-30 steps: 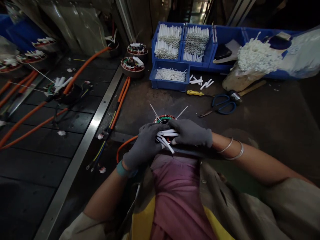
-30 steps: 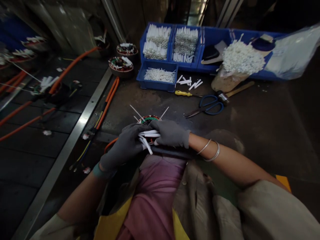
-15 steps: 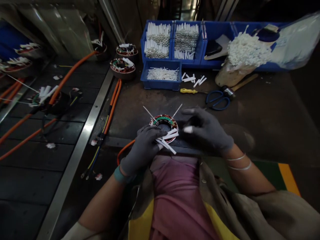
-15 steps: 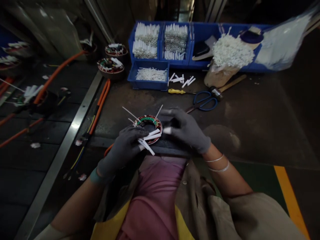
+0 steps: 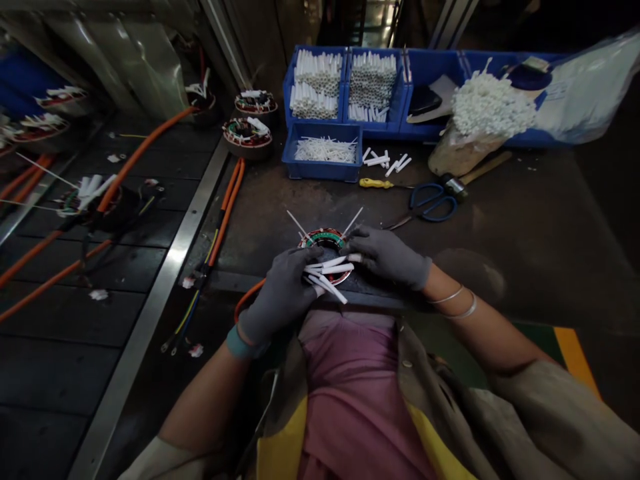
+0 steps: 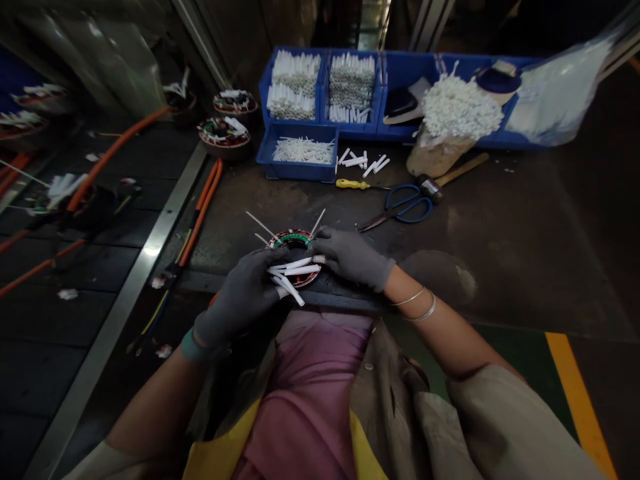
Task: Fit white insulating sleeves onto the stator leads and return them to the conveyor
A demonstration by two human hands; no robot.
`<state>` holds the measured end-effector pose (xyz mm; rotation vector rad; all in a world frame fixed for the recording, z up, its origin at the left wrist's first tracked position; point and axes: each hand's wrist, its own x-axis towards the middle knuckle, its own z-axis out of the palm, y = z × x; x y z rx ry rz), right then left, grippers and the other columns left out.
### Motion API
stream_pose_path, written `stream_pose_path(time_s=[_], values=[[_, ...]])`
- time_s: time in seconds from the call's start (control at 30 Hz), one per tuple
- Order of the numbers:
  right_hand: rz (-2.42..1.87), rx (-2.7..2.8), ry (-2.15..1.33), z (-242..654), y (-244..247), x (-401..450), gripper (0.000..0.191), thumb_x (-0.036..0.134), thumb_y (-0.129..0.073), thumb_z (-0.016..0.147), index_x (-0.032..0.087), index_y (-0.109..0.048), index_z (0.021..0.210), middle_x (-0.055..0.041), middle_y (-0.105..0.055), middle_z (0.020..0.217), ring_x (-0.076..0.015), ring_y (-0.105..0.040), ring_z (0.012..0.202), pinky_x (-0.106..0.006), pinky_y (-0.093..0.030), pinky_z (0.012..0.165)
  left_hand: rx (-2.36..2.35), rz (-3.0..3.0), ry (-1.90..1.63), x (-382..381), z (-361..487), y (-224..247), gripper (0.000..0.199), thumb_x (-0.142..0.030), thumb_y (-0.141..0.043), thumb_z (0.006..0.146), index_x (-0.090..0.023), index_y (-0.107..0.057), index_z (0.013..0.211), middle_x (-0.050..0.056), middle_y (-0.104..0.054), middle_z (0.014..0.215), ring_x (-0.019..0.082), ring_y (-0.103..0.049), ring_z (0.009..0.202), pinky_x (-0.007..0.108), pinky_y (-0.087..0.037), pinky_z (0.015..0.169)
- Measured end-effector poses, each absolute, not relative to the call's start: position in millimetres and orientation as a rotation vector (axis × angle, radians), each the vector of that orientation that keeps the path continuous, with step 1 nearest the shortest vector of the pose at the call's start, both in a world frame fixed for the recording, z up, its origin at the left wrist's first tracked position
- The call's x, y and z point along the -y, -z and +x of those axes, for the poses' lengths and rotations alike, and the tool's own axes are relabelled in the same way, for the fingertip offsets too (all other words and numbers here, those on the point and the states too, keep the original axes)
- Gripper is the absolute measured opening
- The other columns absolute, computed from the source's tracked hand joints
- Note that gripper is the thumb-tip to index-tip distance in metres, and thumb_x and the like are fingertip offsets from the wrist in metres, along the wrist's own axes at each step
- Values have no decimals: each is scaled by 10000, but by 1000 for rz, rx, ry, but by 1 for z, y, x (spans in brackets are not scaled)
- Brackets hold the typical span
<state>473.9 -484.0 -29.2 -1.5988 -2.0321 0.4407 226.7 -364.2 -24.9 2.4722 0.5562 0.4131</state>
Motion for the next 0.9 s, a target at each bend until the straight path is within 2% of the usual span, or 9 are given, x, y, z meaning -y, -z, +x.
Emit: stream_pose_path(time_s=[0.1,0.2,0.27,0.33,0.4,0.47,0.63,0.9], values=[[-1585,1906,-358,460,15,503,342,455,-556,1071,170,-734,1134,-122,-702,1048,-250,-648,942,-343,-470,799,-549,2483,-406,364,227,25,410,-331,-807,817,-178,-714,1186,106,-751,1174,290,-690,1117,422,-527,1014],[-1642,1938,-265,431,-2,524,415,608,-624,1001,212,-744,1037,-96,-715,956,-242,-631,852,-345,-406,715,-455,2490,-443,362,228,26,290,-302,-799,840,-178,-741,1096,101,-751,1147,276,-691,1113,416,-516,1014],[-1718,2010,-205,413,-7,532,384,572,-606,1017,216,-740,964,-87,-714,891,-225,-600,773,-349,-339,657,-397,2502,-462,360,228,27,271,-312,-794,863,-182,-750,1096,102,-752,1143,275,-693,1114,420,-513,1005],[-1831,1972,-155,402,-5,534,354,461,-537,1065,199,-723,917,-85,-701,847,-207,-570,715,-351,-295,628,-333,2513,-461,358,228,28,345,-392,-813,864,-181,-748,1129,115,-752,1166,294,-689,1145,437,-511,1008],[-1887,1881,-163,399,3,532,360,382,-477,1086,183,-698,883,-76,-682,807,-195,-552,679,-345,-288,618,-278,2505,-454,356,227,29,482,-506,-840,839,-176,-736,1176,129,-749,1208,316,-679,1195,457,-504,1033],[-1858,1810,-229,403,13,529,352,357,-462,1087,182,-672,865,-61,-670,792,-186,-555,679,-328,-310,624,-244,2485,-459,352,225,30,505,-551,-826,853,-177,-735,1181,124,-761,1195,315,-679,1206,456,-501,1041],[-1752,1658,-441,413,29,528,329,363,-474,1081,191,-636,852,-35,-671,801,-170,-589,711,-292,-381,664,-127,2466,-404,339,224,29,301,-418,-717,981,-217,-761,1200,88,-776,1179,264,-682,1199,411,-500,1043],[-1924,1778,-283,396,18,529,385,372,-383,1103,174,-672,943,-101,-718,893,-214,-609,747,-332,-333,657,-133,2491,-361,336,226,27,253,-349,-752,949,-209,-774,1158,88,-782,1166,267,-691,1165,418,-487,1029]])
